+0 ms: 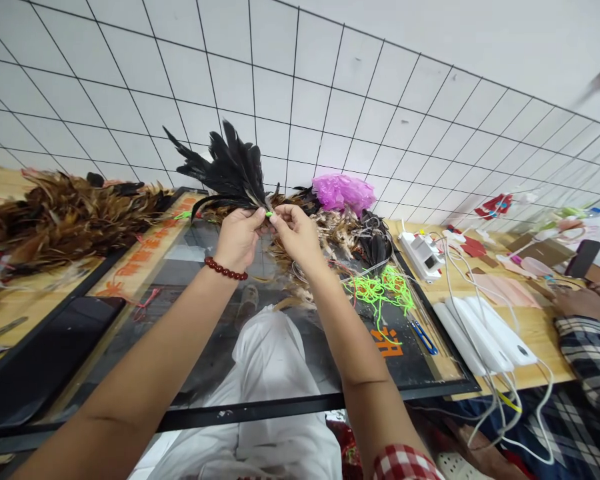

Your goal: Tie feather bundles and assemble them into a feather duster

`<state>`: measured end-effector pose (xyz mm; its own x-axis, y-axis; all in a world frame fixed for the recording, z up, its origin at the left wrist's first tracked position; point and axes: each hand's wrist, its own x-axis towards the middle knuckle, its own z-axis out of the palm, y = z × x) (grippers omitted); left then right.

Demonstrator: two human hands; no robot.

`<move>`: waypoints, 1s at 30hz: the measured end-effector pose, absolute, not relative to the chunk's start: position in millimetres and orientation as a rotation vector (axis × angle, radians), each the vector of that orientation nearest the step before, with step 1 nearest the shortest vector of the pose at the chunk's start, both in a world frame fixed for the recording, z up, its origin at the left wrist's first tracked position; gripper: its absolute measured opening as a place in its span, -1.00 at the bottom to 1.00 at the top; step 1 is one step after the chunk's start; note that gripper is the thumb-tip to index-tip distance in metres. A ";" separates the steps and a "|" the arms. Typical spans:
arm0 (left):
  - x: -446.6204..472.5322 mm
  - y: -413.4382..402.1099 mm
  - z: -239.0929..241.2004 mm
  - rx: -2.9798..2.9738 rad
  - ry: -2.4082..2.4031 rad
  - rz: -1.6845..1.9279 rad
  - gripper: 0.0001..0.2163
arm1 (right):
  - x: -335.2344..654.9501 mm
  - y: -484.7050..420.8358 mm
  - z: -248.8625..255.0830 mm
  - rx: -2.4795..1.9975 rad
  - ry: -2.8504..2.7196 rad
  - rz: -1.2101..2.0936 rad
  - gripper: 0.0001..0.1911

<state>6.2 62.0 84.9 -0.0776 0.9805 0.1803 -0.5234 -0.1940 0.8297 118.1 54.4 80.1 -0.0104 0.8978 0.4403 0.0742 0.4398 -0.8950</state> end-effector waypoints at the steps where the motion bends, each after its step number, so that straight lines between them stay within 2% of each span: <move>1: 6.4 62.6 84.3 0.908 0.720 1.591 -0.85 | 118.8 54.0 80.0 -0.946 -1.468 0.857 -0.65; 12: 8.7 59.6 86.4 1.012 0.729 1.537 -0.72 | 126.6 47.4 87.8 -1.018 -1.632 0.744 -0.85; 30: 7.1 63.6 83.3 1.008 0.763 1.508 -0.74 | 136.4 46.6 87.2 -1.084 -1.773 0.632 -0.90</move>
